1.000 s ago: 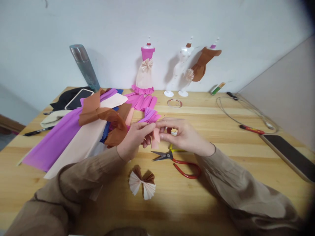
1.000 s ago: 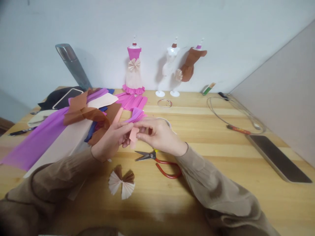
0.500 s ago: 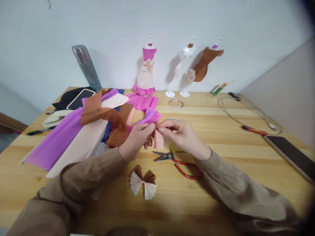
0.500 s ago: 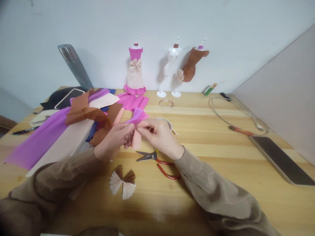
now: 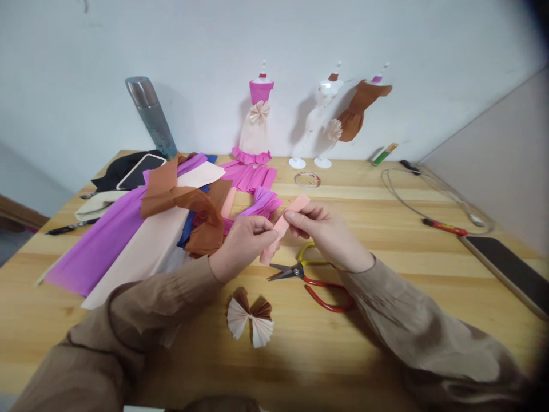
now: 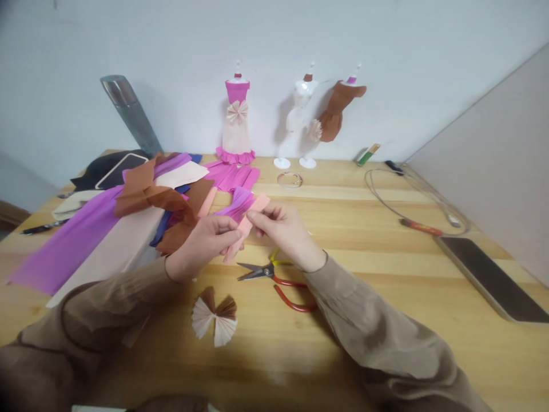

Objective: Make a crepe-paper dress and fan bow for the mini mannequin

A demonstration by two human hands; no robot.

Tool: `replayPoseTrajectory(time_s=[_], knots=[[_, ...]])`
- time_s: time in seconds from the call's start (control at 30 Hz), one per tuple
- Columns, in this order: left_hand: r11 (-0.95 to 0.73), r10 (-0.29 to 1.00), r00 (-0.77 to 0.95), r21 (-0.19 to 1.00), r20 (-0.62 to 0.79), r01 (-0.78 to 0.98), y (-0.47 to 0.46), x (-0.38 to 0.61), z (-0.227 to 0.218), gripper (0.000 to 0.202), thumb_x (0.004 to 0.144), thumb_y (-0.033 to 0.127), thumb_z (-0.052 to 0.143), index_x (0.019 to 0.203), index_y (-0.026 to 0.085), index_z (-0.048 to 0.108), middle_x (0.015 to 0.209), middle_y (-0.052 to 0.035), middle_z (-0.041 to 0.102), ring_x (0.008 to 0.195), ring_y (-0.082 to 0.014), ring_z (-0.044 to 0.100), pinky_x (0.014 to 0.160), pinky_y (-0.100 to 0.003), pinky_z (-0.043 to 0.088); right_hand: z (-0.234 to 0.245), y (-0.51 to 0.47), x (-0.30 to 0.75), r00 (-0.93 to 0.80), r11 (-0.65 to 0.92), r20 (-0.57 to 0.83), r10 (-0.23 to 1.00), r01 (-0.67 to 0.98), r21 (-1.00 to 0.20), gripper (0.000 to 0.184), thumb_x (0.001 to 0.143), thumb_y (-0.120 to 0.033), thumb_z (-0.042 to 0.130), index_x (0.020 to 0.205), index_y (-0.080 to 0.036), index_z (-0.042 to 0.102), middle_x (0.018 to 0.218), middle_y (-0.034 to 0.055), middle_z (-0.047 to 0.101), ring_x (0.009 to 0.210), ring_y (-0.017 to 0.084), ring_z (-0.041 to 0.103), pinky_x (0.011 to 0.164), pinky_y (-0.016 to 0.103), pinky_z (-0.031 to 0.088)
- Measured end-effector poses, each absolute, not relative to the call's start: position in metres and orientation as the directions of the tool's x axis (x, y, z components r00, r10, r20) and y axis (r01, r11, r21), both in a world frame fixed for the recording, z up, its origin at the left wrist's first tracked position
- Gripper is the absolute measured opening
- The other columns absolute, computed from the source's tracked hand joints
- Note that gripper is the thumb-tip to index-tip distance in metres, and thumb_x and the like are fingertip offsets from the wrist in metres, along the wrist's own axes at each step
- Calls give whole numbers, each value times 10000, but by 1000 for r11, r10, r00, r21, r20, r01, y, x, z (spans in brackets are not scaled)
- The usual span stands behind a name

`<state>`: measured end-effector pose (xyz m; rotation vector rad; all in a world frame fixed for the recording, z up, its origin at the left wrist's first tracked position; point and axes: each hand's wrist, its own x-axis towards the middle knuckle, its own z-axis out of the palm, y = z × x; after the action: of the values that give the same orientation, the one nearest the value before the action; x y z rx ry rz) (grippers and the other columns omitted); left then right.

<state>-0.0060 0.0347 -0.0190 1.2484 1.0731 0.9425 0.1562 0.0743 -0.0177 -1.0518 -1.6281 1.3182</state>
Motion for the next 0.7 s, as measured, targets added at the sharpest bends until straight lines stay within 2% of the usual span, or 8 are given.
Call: replayPoseTrajectory(time_s=[0.13,0.27,0.37,0.43,0.5,0.57,0.63,0.7], knots=[[89,958,268,995,-98,47,34,-6,-16,209,779,164,541,571,151,546,388,38,532,381,-61,470,463,-175,344,-19,75,159,-365,74,24,931,124,-990,325,730,-465,697,671,-153,630,533,-28,528,475,75,426,450,227,282],[80,961,264,997,-81,16,32,-6,-15,229,790,213,561,571,148,544,400,38,523,384,-57,456,453,-173,323,-24,74,159,-481,26,-20,876,88,-996,337,720,-475,725,723,-147,646,572,-28,546,492,70,426,461,219,291],[29,961,274,998,-45,63,33,-6,-17,255,798,228,561,556,150,543,447,24,533,439,-71,478,501,-196,371,-27,74,156,-489,45,25,872,29,-999,280,726,-417,737,737,-150,654,591,-33,555,501,66,428,475,216,330],[-36,987,163,988,11,150,34,-7,-18,171,767,233,619,623,143,604,527,17,567,492,-75,480,527,-203,381,-27,74,155,-441,92,79,894,9,-996,253,741,-404,723,738,-159,657,593,-30,564,506,76,447,489,229,371],[-103,993,-31,972,112,209,34,-8,-16,76,721,216,678,742,146,657,640,13,607,557,-76,480,556,-201,387,-25,74,154,-333,202,186,924,14,-979,226,753,-394,712,736,-176,656,626,-12,598,544,104,499,524,259,428],[-148,975,-138,972,174,181,30,-9,-10,76,724,208,677,772,151,660,686,15,605,604,-77,479,587,-198,395,-23,73,155,-180,412,395,901,64,-909,174,773,-360,706,725,-200,657,678,10,629,630,146,561,587,303,477],[-102,993,-45,992,106,79,25,-10,-3,134,774,250,635,698,140,639,623,18,559,570,-68,449,555,-193,371,-21,70,156,-79,616,613,786,186,-765,104,802,-306,693,733,-228,682,707,27,633,714,184,588,627,339,495],[59,986,160,998,-53,-36,20,-10,2,264,805,354,611,679,125,642,570,19,516,476,-46,366,456,-192,280,-21,66,156,-74,726,745,663,304,-617,63,820,-259,677,774,-252,719,706,38,619,727,198,586,609,345,497]])
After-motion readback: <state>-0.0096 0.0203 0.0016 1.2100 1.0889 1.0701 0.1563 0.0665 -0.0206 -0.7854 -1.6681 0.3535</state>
